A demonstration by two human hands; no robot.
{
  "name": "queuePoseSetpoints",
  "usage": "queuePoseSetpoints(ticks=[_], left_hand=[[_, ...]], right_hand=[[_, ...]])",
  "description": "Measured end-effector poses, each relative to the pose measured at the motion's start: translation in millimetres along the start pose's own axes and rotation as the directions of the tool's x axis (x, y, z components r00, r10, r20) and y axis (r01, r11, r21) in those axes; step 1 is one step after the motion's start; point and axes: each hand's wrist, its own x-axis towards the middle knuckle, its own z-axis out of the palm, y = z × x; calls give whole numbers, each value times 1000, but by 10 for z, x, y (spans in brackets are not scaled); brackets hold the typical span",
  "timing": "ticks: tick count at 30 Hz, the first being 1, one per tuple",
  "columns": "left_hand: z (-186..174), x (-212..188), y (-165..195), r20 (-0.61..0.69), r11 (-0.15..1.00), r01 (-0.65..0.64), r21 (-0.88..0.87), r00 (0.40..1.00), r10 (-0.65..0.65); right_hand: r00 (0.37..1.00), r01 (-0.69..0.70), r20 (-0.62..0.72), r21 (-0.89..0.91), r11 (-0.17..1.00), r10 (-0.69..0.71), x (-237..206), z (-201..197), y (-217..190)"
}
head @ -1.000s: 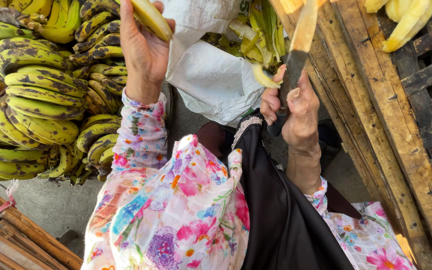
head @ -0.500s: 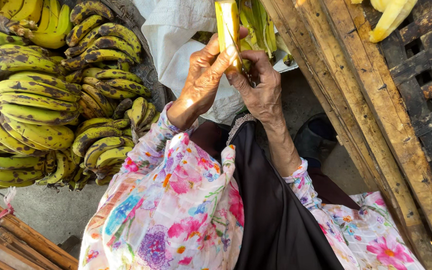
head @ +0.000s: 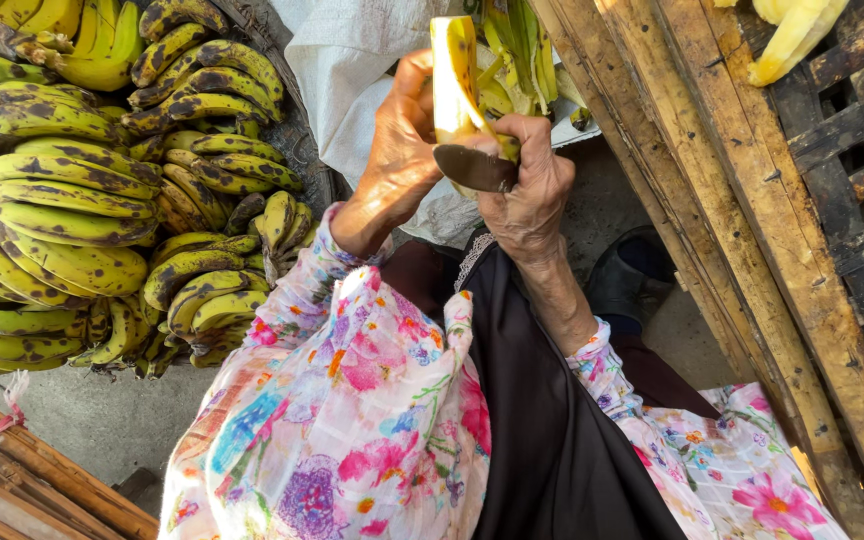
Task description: The person sits with unripe bananas on their lap and peels them one at a time using a small knife, cutting the peel and pulling it off by hand. Peeled bananas are set aside on a white sack while discarded peels accumulate nearby, and the person reaches to the pile to pick up the next banana.
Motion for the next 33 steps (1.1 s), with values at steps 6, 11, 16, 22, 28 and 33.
queuePoseSetpoints(ticks=[6,11,16,22,28,33], left_hand=[[-172,-13,-52,101,994,19,110,994,-30],[-352,6,-129,121,997,72,21,990,-74],[-391,25,-235,162,982,66,-178,986,-37],[-347,34,-301,52,985,110,-133,993,-104],[-310,34,-272,102,921,118,-370,991,-86],[-411,71,-262,79,897,101,-431,994,-75]], right_hand=[[966,-244,-42,189,951,256,-33,26,39],[915,-366,-11,404,838,404,-10,-10,129],[921,-366,-23,291,884,389,-32,31,126],[965,-225,-92,192,955,245,-41,33,161],[953,-229,-137,257,939,270,-101,69,232],[942,-239,-210,129,962,262,-73,63,331]])
